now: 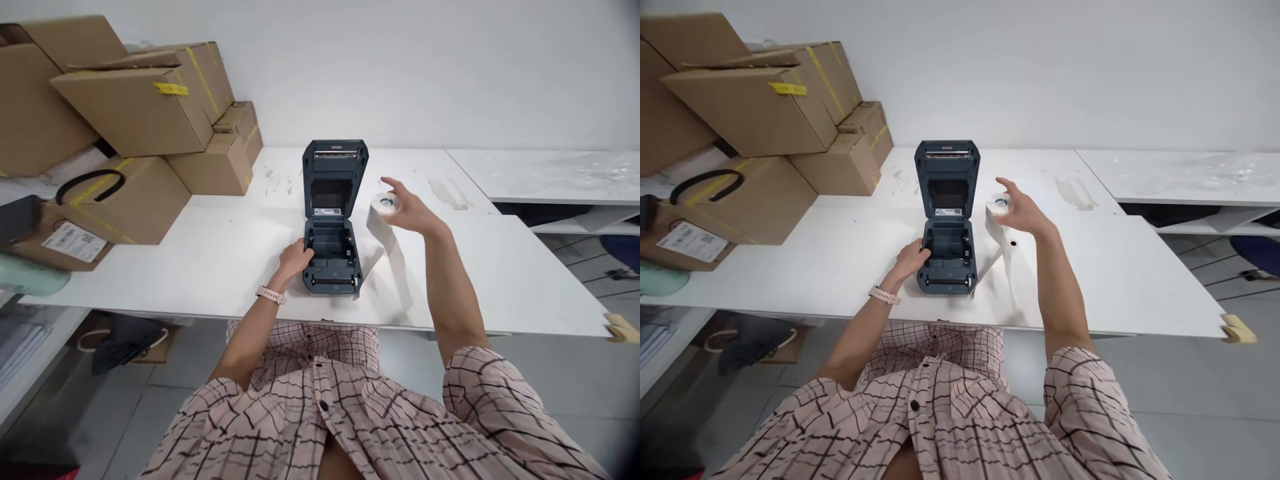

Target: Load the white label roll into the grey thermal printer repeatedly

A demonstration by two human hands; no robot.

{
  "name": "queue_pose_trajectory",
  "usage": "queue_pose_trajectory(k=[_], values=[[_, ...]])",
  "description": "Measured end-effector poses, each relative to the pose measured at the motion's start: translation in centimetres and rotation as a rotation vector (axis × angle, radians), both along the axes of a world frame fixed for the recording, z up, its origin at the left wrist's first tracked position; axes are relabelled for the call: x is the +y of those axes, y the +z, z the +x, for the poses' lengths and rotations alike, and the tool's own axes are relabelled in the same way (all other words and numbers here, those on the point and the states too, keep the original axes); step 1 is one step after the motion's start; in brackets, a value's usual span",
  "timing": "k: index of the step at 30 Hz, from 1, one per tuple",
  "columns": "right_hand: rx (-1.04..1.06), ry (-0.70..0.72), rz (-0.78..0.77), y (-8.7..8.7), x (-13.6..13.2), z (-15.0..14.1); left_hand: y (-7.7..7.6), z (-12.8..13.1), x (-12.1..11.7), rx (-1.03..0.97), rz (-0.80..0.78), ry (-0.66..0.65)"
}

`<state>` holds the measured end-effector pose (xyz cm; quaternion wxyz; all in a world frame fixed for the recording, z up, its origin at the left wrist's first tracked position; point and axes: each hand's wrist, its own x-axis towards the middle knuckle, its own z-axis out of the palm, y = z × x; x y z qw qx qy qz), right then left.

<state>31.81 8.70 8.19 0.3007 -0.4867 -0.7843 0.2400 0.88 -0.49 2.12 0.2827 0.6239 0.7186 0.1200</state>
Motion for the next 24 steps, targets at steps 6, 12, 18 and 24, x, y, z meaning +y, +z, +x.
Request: queue_pose_trajectory(k=[6,12,18,24], values=[[-0.09,-0.104,-0.123,-6.1,3.8,-2.5,0.0,0.1,0.0,0.005,-0.007,0.012],[0.234,-0.124,-0.209,-9.4,2.7,0.5,-0.4,0.0,0.0,-0.025,0.023,0.012],[0.595,-0.227,-0.348,-13.1,-2.3,5.8,-0.8,0.0,0.2,-0.017,0.036,0.013],[0.605,-0.14,-0.45,-13.5,-5.6,3.5,-0.7,0.0,-0.1,-0.044,0.035,0.042]])
